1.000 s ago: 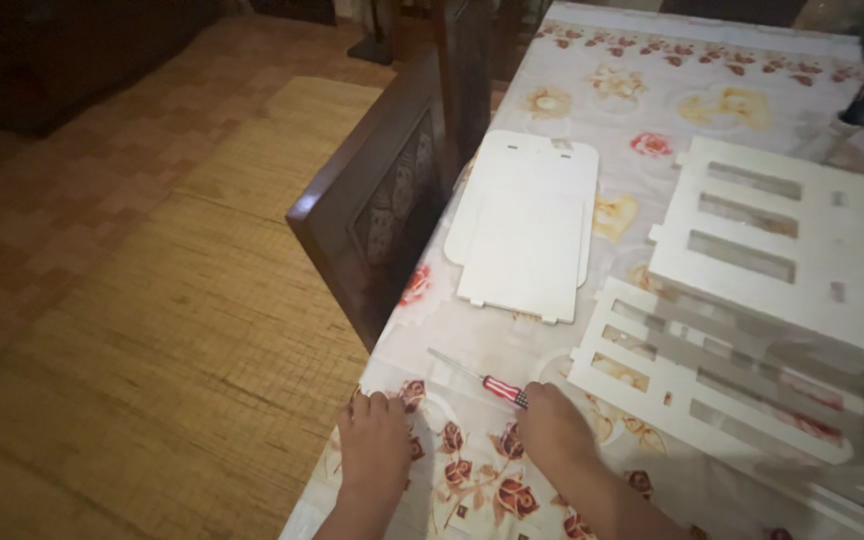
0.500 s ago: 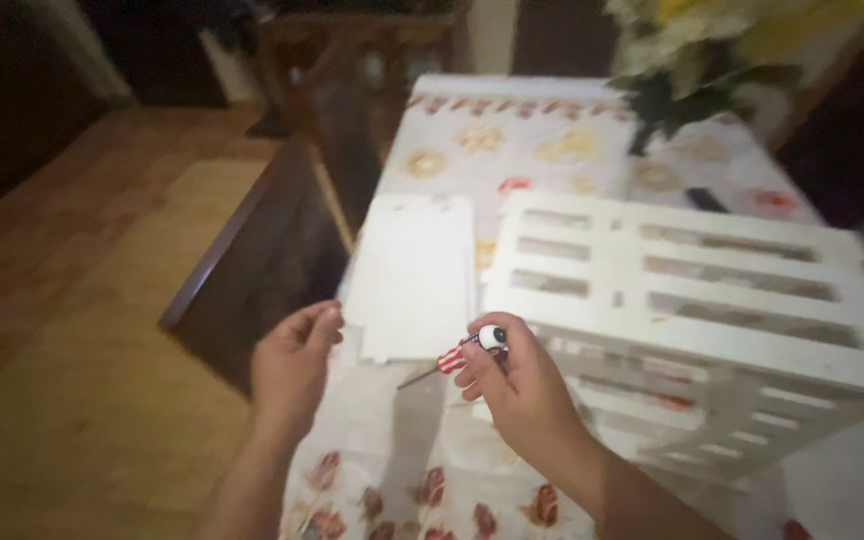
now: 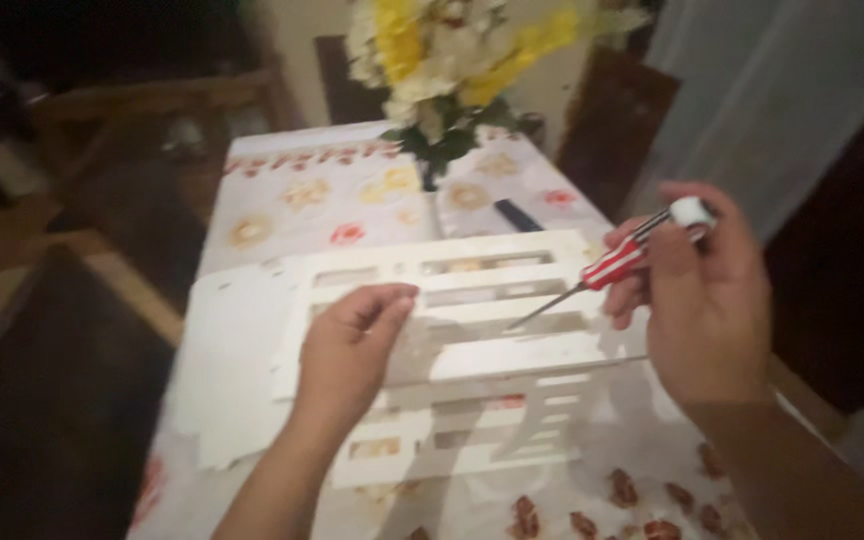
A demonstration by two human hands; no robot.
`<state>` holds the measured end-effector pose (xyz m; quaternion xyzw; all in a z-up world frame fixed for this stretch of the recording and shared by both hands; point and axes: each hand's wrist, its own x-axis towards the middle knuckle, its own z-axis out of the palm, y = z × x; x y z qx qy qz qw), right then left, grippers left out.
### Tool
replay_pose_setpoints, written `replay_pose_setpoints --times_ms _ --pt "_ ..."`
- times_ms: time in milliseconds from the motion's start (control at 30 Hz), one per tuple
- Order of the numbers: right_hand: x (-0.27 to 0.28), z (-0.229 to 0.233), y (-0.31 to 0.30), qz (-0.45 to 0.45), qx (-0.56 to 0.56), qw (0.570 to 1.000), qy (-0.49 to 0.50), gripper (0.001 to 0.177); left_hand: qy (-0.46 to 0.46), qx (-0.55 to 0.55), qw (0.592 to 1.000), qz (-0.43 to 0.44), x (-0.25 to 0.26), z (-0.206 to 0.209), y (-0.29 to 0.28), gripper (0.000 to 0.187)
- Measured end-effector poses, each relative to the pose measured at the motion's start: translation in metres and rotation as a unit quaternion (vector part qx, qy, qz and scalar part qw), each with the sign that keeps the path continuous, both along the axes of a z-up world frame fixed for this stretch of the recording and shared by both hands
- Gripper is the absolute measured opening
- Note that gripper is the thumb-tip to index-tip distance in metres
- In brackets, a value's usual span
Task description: The person assembles a white plastic shelving unit on a dining table. They use a screwdriver to tighten screws into pre-drilled holes, align side panels, and secure the structure. The person handles multiple flat panels and screws, progressively building the unit.
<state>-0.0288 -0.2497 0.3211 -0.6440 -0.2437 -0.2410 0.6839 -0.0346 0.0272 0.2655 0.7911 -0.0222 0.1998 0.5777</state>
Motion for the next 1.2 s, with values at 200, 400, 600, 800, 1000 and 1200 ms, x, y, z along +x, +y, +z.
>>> replay_pose_setpoints --times_ms 200,400,600,800,1000,1200 --pt "0.023 0.016 -0.072 -0.142 -0.026 0.990 0.010 0.036 0.042 0.116 0.980 -0.154 0.045 0.002 -0.088 0.024" --pt "0.032 -0.001 -0.099 -0.158 -0.014 0.986 0.050 0.037 0.159 0.130 0.951 -0.231 0.055 0.003 -0.118 0.018" --pt "0.029 -0.018 -0.091 -0.104 -0.014 0.993 0.052 0.040 0.024 0.163 0.956 -0.243 0.055 -0.016 -0.114 0.013" --pt "0.026 -0.014 -0.076 -0.069 -0.021 0.997 0.035 0.042 -0.093 0.221 0.939 -0.246 0.060 -0.026 -0.108 0.010" --pt "0.027 -0.007 -0.064 -0.043 -0.048 0.997 0.031 0.039 -0.119 0.281 0.917 -0.259 0.064 -0.033 -0.111 0.011" --pt "0.022 -0.001 -0.047 -0.044 -0.093 0.994 0.031 0.041 -0.034 0.226 0.940 -0.255 0.053 -0.028 -0.109 0.016"
